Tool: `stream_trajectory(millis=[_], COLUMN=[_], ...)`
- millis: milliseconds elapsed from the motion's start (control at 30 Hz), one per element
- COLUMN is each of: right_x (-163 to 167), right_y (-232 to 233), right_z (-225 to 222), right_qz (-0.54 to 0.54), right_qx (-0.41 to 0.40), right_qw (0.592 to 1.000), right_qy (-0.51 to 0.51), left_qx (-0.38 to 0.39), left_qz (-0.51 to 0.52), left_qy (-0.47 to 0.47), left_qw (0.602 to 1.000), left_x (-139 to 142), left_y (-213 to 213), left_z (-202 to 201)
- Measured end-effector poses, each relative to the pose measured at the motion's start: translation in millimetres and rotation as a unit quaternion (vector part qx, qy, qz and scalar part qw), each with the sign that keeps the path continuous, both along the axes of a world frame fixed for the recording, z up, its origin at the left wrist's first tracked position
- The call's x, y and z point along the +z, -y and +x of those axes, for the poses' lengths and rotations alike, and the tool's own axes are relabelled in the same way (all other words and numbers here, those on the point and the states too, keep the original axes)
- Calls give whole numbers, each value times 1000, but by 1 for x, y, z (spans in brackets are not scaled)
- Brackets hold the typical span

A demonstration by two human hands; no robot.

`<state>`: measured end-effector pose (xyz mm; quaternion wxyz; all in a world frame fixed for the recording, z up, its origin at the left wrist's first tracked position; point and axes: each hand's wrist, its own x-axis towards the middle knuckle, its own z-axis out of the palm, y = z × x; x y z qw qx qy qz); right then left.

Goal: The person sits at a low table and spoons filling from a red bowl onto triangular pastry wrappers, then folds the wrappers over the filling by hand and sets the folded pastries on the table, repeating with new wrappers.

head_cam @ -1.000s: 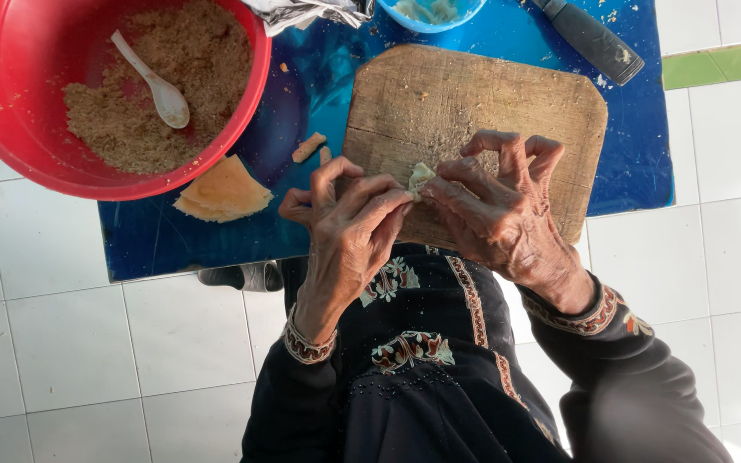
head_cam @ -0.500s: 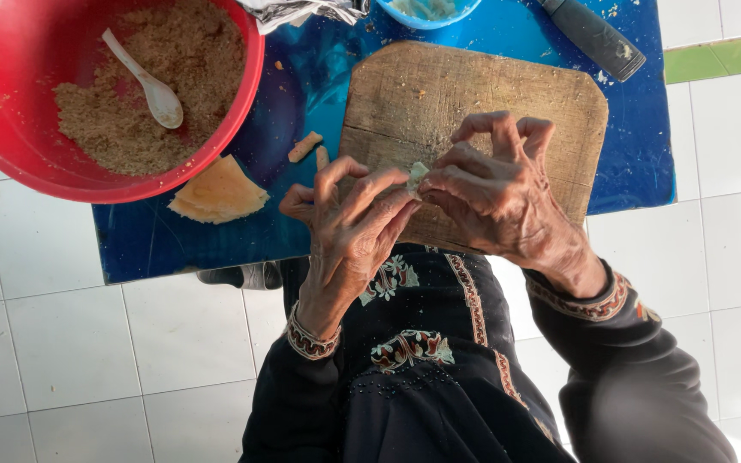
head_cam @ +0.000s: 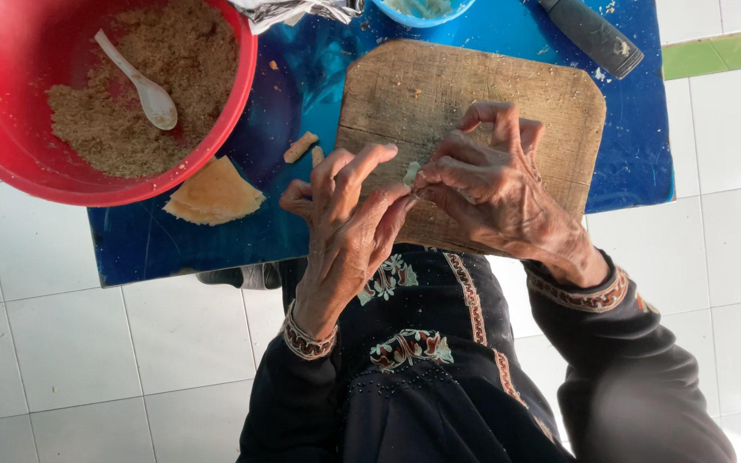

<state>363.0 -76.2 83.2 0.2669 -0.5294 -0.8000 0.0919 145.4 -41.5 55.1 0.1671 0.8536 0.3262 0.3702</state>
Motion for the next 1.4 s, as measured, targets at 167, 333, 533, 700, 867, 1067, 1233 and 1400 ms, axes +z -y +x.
stream_trajectory(millis=[167,333,533,700,867,1067,1233,1400], right_x=[-2,-3,-7,-7,-9,-14,-14,-13], right_y=[-1,15,15,14,19,16,18,16], right_z=[1,-4,-4,-3,-3,-2,-5,-4], right_qz=[-17,97,116,87,130,125,148,134], right_qx=[-7,-29,-40,-45,-49,-63,-72,-68], right_qw=[1000,992,987,991,984,979,972,977], right_qy=[-14,80,104,86,115,148,167,154], left_qx=[1,13,9,0,23,41,53,66], left_qz=[-15,-31,-27,-3,35,47,49,49], left_qy=[-3,-8,-4,-23,-64,-80,-59,-68], left_qw=[1000,999,1000,1000,997,995,996,994], left_x=[5,4,-2,0,1,1,1,0], left_y=[-2,-1,-2,-2,-1,-2,0,2], left_z=[2,4,6,4,5,7,8,11])
